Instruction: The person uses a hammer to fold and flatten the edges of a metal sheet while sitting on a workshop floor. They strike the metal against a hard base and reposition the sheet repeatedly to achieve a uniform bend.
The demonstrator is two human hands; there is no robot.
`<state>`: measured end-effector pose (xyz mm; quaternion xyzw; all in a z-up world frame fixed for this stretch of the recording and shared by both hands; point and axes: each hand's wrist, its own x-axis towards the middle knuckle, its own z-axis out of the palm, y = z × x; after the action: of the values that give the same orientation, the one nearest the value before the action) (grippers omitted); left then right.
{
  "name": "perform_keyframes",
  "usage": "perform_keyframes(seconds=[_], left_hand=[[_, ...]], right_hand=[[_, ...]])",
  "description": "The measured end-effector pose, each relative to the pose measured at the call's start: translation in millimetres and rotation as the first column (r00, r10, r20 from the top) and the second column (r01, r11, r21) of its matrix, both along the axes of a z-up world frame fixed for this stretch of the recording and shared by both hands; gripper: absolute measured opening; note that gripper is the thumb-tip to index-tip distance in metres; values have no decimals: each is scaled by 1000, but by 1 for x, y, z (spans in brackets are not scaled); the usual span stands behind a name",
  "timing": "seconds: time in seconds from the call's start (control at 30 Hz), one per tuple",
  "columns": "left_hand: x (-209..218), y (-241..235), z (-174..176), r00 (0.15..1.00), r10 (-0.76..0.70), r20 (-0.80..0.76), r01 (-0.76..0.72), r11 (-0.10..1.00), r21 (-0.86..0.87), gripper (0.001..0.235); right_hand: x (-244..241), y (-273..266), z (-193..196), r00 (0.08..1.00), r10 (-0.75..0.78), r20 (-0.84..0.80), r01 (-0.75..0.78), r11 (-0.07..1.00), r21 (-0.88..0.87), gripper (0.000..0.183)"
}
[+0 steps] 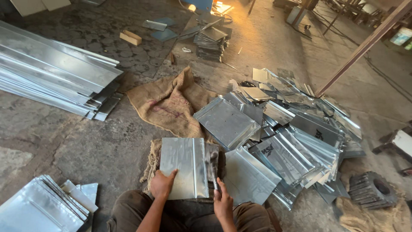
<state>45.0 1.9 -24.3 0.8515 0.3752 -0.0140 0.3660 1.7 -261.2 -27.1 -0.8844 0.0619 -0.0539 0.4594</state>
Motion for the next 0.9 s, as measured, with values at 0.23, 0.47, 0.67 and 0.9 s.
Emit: perform_keyframes(seconds=[0.23,0.47,0.67,0.9], left_hand=[[-6,5,-17,998,39,49,-35,997,-69,70],[2,-4,13,966,0,258,-26,995,98,53],[34,-26,51,815,-303,494,141,931,338,32],[21,-4,13,326,-924,200,424,332,843,19]], right_hand=[[11,-28,-24,986,-149,-69,154,985,78,46],[19,-47,-24,932,-360,-47,359,894,267,39],[24,-64,-26,849,-510,-141,524,773,358,41],[19,-69,-24,809,-489,-327,573,531,624,45]])
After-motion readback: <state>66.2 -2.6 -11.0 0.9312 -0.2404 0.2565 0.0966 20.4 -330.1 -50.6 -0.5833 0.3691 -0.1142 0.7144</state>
